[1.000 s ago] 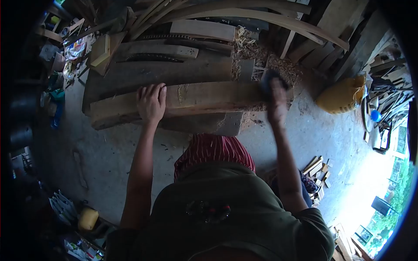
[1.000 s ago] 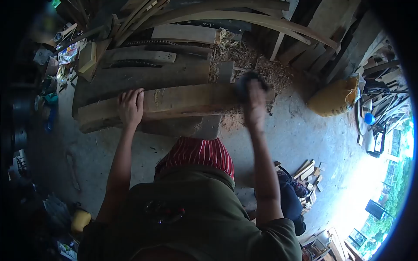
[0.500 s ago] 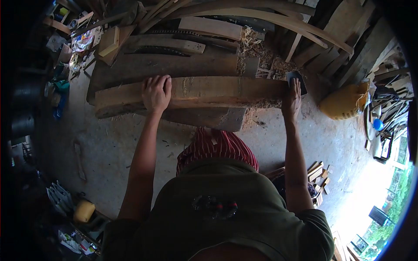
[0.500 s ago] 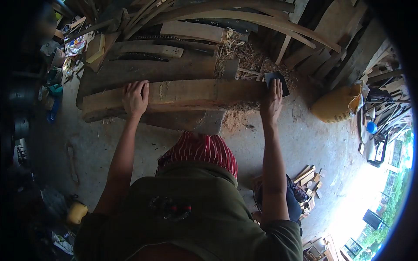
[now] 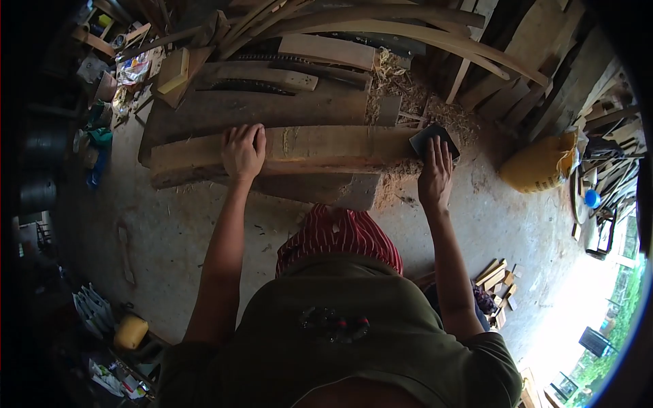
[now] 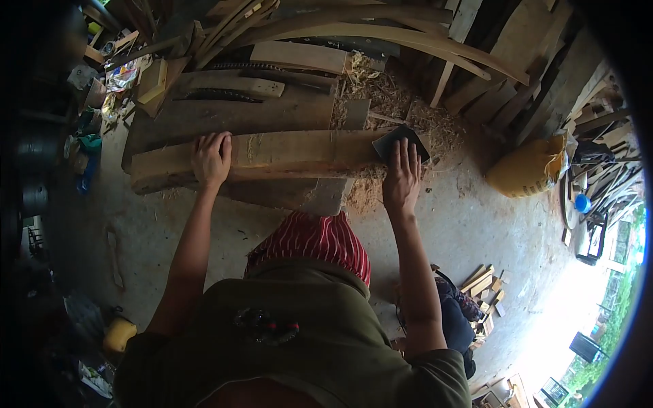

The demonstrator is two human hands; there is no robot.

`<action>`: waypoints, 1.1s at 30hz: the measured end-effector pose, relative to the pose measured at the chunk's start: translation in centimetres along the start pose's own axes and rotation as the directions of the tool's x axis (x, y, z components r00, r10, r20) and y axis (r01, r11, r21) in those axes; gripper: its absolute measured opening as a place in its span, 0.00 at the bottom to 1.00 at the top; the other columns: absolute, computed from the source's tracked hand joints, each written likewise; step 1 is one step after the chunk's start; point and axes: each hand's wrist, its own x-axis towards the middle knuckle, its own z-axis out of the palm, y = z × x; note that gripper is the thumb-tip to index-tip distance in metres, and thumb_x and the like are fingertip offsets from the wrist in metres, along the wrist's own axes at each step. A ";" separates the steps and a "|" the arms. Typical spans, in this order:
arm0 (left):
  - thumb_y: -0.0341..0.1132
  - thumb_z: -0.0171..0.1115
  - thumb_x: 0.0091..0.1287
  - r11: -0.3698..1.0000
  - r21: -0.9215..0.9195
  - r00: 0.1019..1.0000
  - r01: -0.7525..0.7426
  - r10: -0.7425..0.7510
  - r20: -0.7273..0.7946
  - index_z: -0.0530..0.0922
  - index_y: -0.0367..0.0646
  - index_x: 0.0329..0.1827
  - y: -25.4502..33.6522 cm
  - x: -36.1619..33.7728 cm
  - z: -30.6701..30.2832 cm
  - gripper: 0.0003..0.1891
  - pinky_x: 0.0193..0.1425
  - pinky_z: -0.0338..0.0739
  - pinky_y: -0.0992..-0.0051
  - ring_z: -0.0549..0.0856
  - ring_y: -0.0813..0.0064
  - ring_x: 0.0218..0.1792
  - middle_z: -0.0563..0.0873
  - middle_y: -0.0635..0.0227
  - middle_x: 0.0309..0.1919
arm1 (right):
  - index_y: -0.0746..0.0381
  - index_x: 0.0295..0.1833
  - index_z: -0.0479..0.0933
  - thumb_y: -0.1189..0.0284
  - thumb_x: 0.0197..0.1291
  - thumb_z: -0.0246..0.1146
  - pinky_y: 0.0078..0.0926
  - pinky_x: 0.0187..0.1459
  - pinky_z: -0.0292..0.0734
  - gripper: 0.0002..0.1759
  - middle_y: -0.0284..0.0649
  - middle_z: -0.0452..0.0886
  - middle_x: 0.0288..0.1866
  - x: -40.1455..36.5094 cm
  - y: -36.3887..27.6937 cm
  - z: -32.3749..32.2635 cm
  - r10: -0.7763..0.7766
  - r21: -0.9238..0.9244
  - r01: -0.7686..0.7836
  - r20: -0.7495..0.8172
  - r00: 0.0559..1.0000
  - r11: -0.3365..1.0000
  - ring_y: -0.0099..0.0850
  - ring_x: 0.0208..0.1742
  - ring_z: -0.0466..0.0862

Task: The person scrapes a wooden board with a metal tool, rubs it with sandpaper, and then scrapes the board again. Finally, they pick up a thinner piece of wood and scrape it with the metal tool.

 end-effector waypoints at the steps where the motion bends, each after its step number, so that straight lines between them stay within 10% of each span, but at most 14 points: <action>1: 0.42 0.56 0.73 1.000 0.001 1.000 0.000 0.000 0.011 0.85 0.49 0.42 0.0 0.2 0.0 0.11 0.58 0.73 0.63 0.83 0.63 0.40 0.87 0.71 0.37 | 0.65 0.74 0.67 0.83 0.63 0.48 0.52 0.77 0.58 0.31 0.51 0.66 0.77 0.7 0.6 -0.2 -0.008 0.030 0.008 -0.002 1.000 1.000 0.52 0.79 0.63; 4: 0.41 0.56 0.73 1.000 0.014 0.999 -0.020 0.020 0.031 0.85 0.49 0.42 0.2 -0.3 -0.3 0.11 0.57 0.74 0.63 0.83 0.63 0.40 0.87 0.71 0.37 | 0.64 0.72 0.68 0.74 0.69 0.49 0.54 0.64 0.70 0.26 0.55 0.74 0.69 5.3 4.9 0.5 -0.069 0.030 0.075 -0.165 0.984 0.997 0.56 0.67 0.75; 6: 0.41 0.56 0.73 1.000 0.016 1.000 -0.021 0.021 0.022 0.85 0.49 0.42 0.2 0.0 -0.3 0.11 0.57 0.74 0.63 0.83 0.62 0.40 0.87 0.70 0.37 | 0.60 0.72 0.69 0.68 0.75 0.46 0.52 0.56 0.74 0.24 0.57 0.79 0.61 7.5 6.6 -0.3 0.405 0.234 -0.491 0.334 0.851 0.839 0.58 0.58 0.80; 9: 0.41 0.55 0.73 1.000 -0.001 1.000 0.018 -0.018 0.025 0.85 0.49 0.41 0.0 0.0 0.1 0.11 0.56 0.74 0.64 0.83 0.62 0.40 0.87 0.70 0.36 | 0.57 0.72 0.70 0.64 0.79 0.42 0.48 0.53 0.77 0.23 0.57 0.81 0.56 3.4 5.3 -2.4 0.419 0.505 -0.458 0.196 0.887 0.732 0.57 0.55 0.82; 10: 0.41 0.55 0.73 1.000 0.006 0.999 0.031 -0.031 0.023 0.85 0.49 0.41 0.1 0.2 0.1 0.11 0.56 0.74 0.64 0.83 0.62 0.40 0.87 0.70 0.36 | 0.58 0.71 0.71 0.62 0.80 0.41 0.45 0.54 0.77 0.23 0.56 0.83 0.55 1.5 4.9 -1.9 0.248 0.487 -0.160 -0.121 0.961 0.859 0.55 0.58 0.82; 16: 0.41 0.55 0.73 0.999 0.046 0.999 -0.022 0.020 0.038 0.85 0.47 0.41 0.2 0.1 0.0 0.12 0.55 0.75 0.63 0.83 0.62 0.40 0.87 0.70 0.36 | 0.62 0.67 0.73 0.62 0.78 0.47 0.45 0.52 0.77 0.22 0.57 0.83 0.54 2.1 7.1 -2.3 0.383 0.581 -0.389 0.141 0.913 0.714 0.54 0.57 0.83; 19: 0.41 0.55 0.73 0.998 0.057 0.998 -0.017 0.013 0.061 0.86 0.46 0.42 0.2 0.0 -0.2 0.13 0.57 0.74 0.62 0.83 0.62 0.42 0.87 0.69 0.37 | 0.68 0.67 0.72 0.62 0.79 0.46 0.42 0.48 0.77 0.24 0.57 0.84 0.52 3.7 8.5 -1.2 0.457 0.466 -0.683 0.513 0.727 0.563 0.49 0.54 0.86; 21: 0.41 0.55 0.73 0.998 0.061 0.999 0.002 -0.005 0.052 0.86 0.46 0.42 0.0 0.2 -0.2 0.13 0.58 0.74 0.62 0.83 0.61 0.42 0.87 0.69 0.37 | 0.67 0.68 0.71 0.62 0.79 0.45 0.39 0.52 0.76 0.24 0.56 0.84 0.54 0.4 6.0 -2.4 0.354 0.631 -0.313 0.065 0.933 0.710 0.46 0.57 0.85; 31: 0.48 0.55 0.75 0.987 0.119 0.991 0.111 -0.120 0.065 0.87 0.47 0.43 0.4 -0.2 -0.1 0.17 0.59 0.75 0.61 0.85 0.62 0.43 0.88 0.70 0.39 | 0.65 0.70 0.71 0.62 0.79 0.47 0.41 0.58 0.74 0.24 0.55 0.82 0.59 4.0 8.0 -0.7 0.382 0.762 -0.490 0.341 0.859 0.423 0.48 0.61 0.82; 33: 0.49 0.56 0.74 0.987 0.115 0.991 0.109 -0.116 0.059 0.87 0.46 0.43 0.6 0.0 -0.3 0.17 0.59 0.75 0.61 0.85 0.62 0.43 0.88 0.70 0.39 | 0.67 0.67 0.72 0.62 0.79 0.47 0.41 0.57 0.74 0.23 0.53 0.84 0.55 2.5 6.2 -1.0 0.383 0.712 -0.392 0.186 0.905 0.582 0.46 0.56 0.83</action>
